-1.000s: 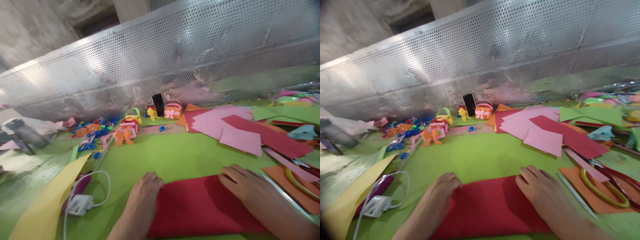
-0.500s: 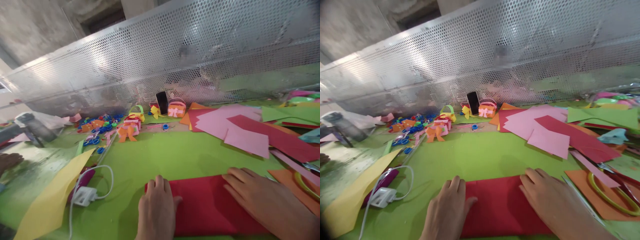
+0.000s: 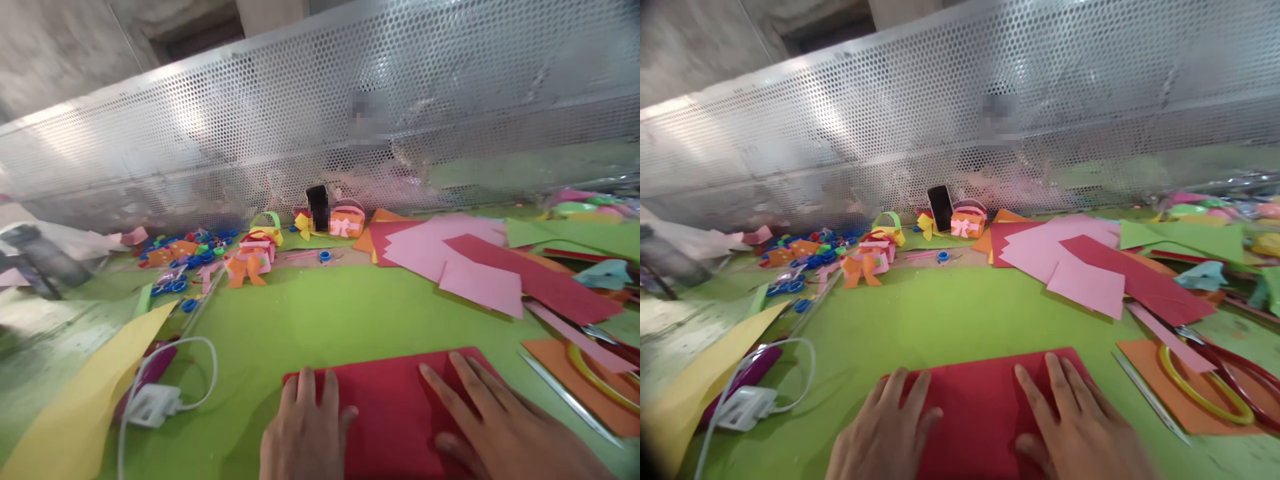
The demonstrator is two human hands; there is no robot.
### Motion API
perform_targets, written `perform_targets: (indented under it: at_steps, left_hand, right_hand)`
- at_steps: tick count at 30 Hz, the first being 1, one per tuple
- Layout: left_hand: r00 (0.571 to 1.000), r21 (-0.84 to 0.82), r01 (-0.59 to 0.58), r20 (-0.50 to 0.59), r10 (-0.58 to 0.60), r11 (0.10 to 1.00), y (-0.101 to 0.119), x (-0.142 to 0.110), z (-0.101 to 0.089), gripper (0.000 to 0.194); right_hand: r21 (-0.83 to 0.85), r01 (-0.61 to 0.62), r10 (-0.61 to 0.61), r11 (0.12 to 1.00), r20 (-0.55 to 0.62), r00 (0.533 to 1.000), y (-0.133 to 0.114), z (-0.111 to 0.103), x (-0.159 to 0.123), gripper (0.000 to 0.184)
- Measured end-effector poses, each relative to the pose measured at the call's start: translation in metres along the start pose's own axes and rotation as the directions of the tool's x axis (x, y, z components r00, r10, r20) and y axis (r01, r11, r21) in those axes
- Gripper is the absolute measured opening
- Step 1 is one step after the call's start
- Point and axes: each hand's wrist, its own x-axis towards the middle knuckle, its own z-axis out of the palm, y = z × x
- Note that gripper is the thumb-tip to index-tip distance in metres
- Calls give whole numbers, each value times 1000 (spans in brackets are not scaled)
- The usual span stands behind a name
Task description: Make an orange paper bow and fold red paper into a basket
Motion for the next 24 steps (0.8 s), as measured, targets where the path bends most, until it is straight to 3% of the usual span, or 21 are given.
perform_targets:
  at_steps: [5,9,12,14,18,21,24]
  left_hand:
    - [997,103,-46,-60,52,994,3,-3,2,52]
    - [989,11,-149,8,149,989,2,-1,8,55]
    - [972,-49,-228,-60,225,972,0,4,20,56]
    - [936,-69,-340,-125,330,938,0,9,29,56]
    - [795,37,-587,-161,585,809,3,16,35,56]
    - [755,196,-603,-174,632,774,3,15,34,54]
    - [708,335,-599,-201,677,727,0,15,32,53]
  right_hand:
    - [32,-14,14,999,-1,1000,-2,3,-3,47]
    - [28,4,-3,1000,-11,1000,-1,2,-3,47]
    - [-18,33,-34,999,-18,999,1,0,1,45]
    - [-52,44,-45,998,-18,999,2,-3,4,44]
    - [-77,46,-45,996,13,999,2,-7,10,41]
    - [-63,27,-26,998,23,999,2,-11,13,43]
    - [-49,-76,76,996,8,997,0,-19,17,49]
